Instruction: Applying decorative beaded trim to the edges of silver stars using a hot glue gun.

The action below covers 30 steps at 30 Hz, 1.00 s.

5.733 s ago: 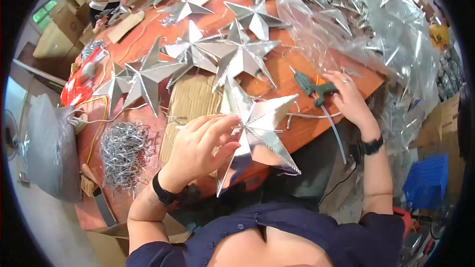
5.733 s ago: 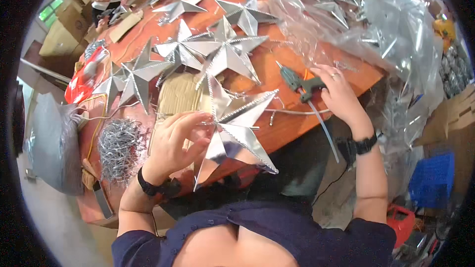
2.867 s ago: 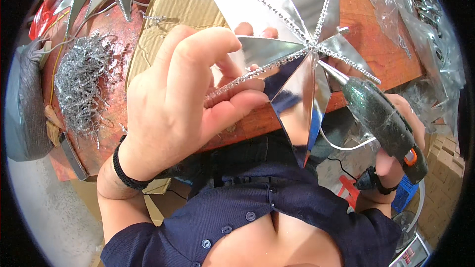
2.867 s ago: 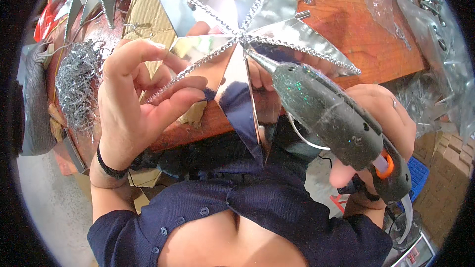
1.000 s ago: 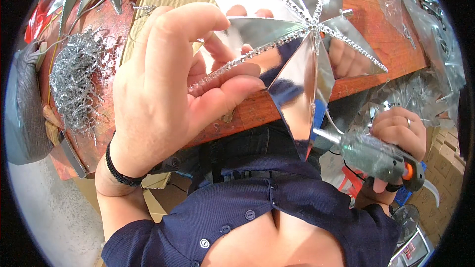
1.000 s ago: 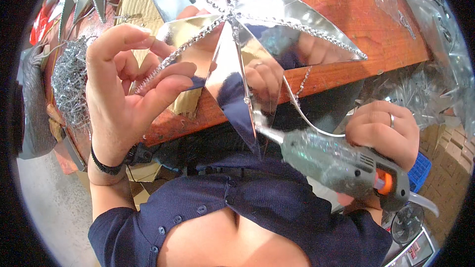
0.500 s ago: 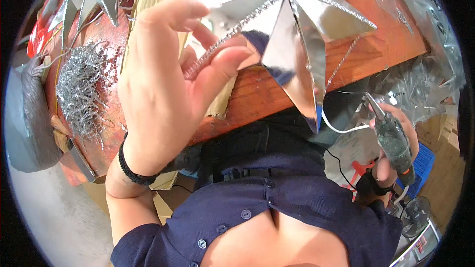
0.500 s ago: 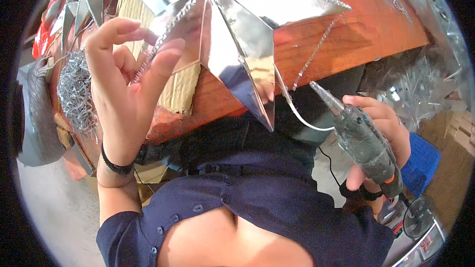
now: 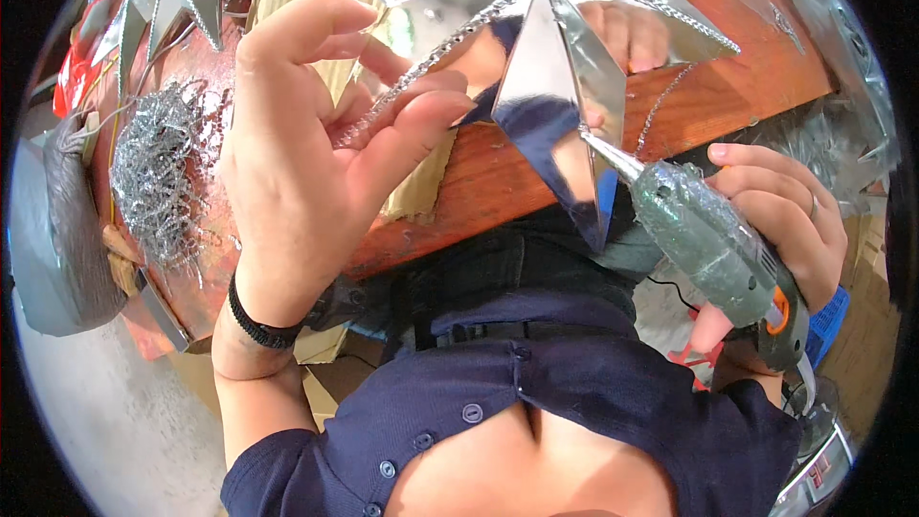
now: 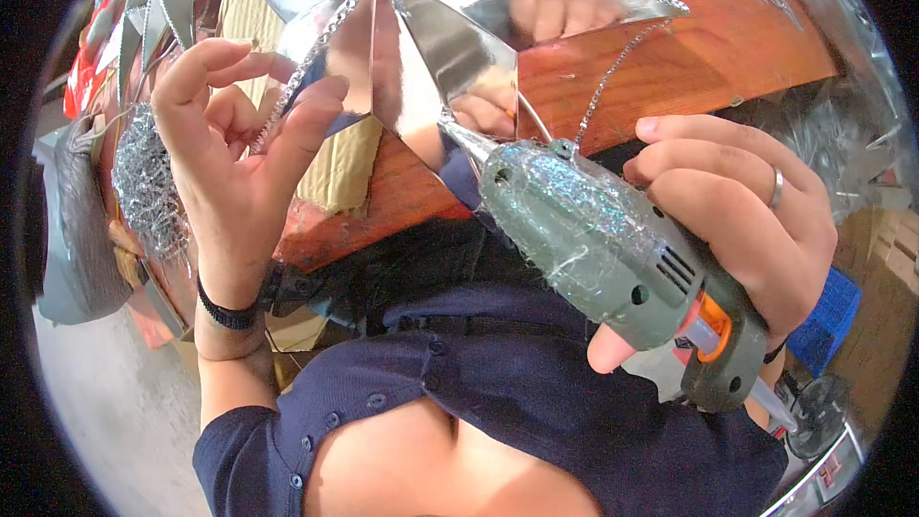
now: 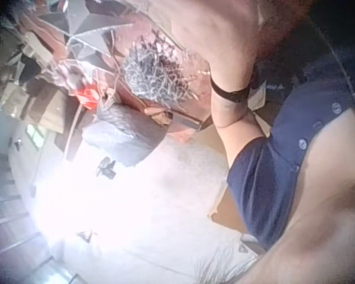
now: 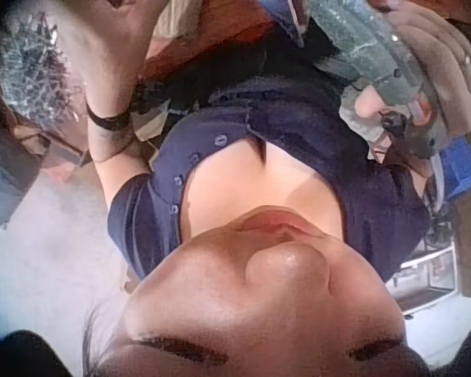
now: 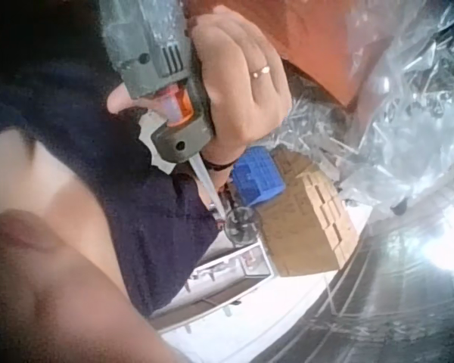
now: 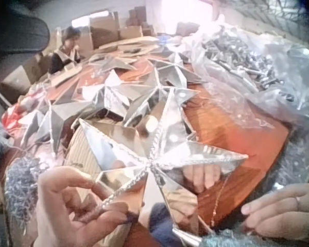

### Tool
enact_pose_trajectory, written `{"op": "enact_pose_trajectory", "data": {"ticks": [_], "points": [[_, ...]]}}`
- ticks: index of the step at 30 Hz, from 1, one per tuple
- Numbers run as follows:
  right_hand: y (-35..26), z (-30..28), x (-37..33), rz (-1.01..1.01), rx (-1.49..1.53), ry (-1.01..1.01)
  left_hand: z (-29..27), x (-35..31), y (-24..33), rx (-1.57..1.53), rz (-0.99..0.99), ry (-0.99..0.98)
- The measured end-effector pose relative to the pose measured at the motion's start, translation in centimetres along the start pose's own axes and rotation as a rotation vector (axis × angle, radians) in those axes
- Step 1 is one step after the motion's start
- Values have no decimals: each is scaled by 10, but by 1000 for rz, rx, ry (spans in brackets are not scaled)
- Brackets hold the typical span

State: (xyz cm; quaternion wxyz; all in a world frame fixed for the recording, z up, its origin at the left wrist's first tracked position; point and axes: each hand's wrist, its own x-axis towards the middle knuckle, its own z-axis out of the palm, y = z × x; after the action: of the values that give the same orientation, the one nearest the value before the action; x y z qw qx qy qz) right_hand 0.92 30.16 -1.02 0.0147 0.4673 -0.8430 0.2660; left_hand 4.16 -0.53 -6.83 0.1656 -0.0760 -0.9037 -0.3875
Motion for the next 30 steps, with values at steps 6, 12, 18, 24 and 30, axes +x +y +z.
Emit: {"op": "enact_pose_trajectory", "data": {"ticks": [6, 12, 18, 24, 30], "points": [[5, 9, -3, 28, -25, 90, 1, -1, -4, -34, 19, -3], [12, 9, -5, -2, 14, 84, 0, -1, -5, -40, 15, -14], [11, 5, -9, 0, 39, 50, 0, 1, -5, -38, 30, -10], [12, 9, -6, 7, 20, 82, 0, 1, -7, -33, 54, -9], [14, 6, -9, 5, 25, 63, 0, 0, -7, -25, 52, -6]]}}
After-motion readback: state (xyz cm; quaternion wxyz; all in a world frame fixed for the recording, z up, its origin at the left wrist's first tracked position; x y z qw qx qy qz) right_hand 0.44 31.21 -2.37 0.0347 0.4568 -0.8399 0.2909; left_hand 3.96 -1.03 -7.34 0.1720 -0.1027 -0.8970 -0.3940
